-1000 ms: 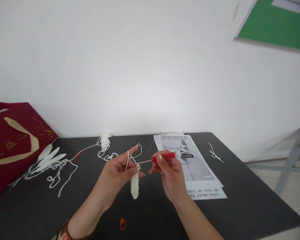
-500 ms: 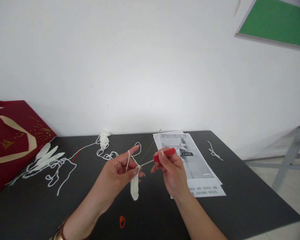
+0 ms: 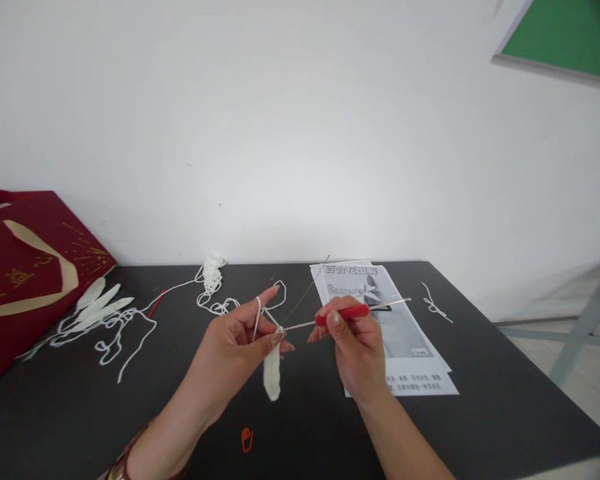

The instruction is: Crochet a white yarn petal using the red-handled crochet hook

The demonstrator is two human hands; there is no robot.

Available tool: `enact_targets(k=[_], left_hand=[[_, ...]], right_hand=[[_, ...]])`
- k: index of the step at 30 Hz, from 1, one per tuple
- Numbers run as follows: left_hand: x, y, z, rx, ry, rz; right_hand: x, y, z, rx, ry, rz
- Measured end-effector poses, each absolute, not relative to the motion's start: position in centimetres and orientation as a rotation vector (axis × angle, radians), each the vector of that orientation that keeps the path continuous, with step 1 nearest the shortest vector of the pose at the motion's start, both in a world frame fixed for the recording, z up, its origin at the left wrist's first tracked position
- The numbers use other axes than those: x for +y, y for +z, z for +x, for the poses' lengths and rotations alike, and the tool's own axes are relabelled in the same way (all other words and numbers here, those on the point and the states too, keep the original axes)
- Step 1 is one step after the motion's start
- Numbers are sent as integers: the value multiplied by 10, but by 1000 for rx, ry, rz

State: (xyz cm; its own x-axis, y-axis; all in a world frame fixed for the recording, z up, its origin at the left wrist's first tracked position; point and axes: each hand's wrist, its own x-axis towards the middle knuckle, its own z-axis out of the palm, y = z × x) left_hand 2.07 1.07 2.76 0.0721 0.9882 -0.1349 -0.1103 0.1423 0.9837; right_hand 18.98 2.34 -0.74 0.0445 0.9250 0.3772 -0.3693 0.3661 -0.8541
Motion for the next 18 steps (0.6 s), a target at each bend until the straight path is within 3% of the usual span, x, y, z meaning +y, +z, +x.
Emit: enact_targets(k=[10, 18], left_hand=[[11, 32, 19, 1141, 1096, 1035], [12, 24, 16, 989, 1068, 874]], right_hand=[[19, -9, 188, -1126, 1051, -660], [31, -9, 178, -573, 1574, -725]])
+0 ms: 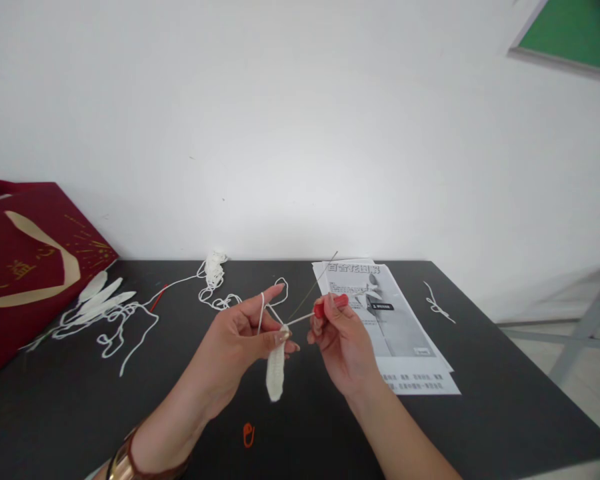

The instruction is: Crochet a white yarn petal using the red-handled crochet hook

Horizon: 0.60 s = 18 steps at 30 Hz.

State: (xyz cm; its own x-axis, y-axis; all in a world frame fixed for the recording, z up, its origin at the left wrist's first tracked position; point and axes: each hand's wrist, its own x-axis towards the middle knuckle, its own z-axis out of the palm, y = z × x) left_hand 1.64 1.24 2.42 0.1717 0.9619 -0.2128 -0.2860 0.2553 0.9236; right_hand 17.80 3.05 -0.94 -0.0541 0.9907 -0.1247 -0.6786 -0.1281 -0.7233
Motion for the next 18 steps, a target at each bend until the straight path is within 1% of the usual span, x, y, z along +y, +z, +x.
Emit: enact_targets(k=[4, 9, 14, 18], left_hand=[[11, 25, 16, 972, 1032, 865], [10, 25, 15, 983, 1028, 870], [9, 27, 14, 980, 1014, 860], [8, 29, 14, 960, 1009, 854]], right_hand=[[29, -14, 173, -410, 1758, -693], [27, -18, 172, -289, 1873, -642], [27, -18, 173, -285, 1897, -620], [28, -15, 174, -413, 1810, -630]])
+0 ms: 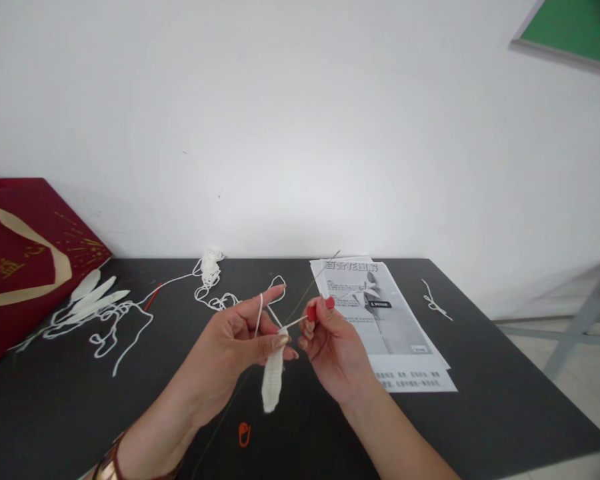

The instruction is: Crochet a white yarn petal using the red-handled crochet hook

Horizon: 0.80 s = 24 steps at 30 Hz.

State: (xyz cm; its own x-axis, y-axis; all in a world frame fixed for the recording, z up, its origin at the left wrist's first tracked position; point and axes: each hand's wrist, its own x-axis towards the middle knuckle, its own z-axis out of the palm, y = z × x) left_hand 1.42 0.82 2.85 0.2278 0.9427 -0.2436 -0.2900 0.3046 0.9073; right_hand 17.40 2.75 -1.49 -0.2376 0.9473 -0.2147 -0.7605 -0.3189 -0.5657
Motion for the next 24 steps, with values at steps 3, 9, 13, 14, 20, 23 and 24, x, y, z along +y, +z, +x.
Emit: enact_targets(k=[3, 9, 13, 14, 20, 23, 24], left_hand=[[8, 28, 15, 957, 1012, 864], [7, 30, 18, 1015, 1017, 950], [7, 31, 20, 1079, 1020, 1042], [7, 32, 21, 1091, 1022, 1053], [9, 35, 22, 1131, 1021, 1089], [8, 34, 22, 1143, 1029, 1075], [8, 32, 22, 1142, 1035, 1065]], right_hand=[[28, -10, 176, -569, 1663, -641], [25, -1, 185, -904, 1352, -603], [22, -2, 190, -1039, 1214, -608], [22, -3, 191, -1065, 1188, -613], [22, -4, 193, -1084, 1156, -615], [22, -4, 193, -1102, 1143, -601], [22, -4, 193, -1113, 1137, -600]])
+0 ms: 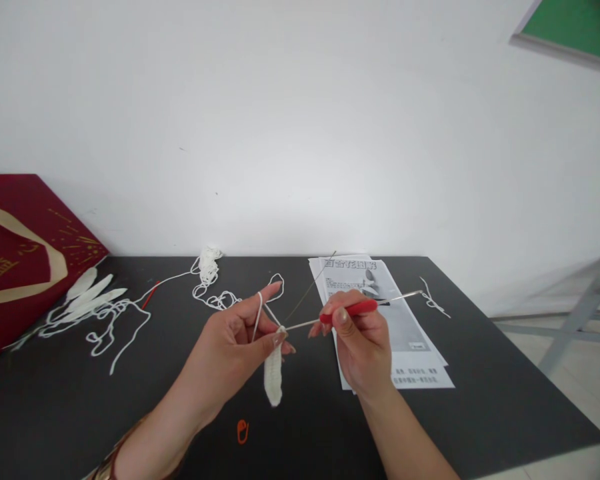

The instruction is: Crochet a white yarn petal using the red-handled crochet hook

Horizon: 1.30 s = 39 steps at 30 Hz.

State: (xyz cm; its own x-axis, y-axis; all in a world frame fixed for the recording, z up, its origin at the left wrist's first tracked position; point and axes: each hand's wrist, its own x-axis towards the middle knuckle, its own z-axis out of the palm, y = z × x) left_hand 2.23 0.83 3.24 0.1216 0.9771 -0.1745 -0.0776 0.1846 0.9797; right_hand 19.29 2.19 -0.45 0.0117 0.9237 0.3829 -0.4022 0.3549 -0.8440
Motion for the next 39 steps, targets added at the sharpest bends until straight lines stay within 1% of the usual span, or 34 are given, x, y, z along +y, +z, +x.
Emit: enact_targets(k=[7, 16, 22, 36, 39], left_hand=[[9, 29, 24, 1167, 1073, 1067], [10, 25, 25, 1209, 1093, 1134], [13, 24, 26, 1215, 1160, 1048], [15, 23, 24, 1176, 1226, 939], [14, 27, 24, 1167, 1261, 926]], right_hand=[[17, -7, 194, -1248, 1022, -654], [10, -3, 197, -1669, 627, -636], [12, 3, 191, -1786, 420, -543], [16, -5, 192, -1852, 379, -545], [19, -4, 193, -1805, 465, -587]])
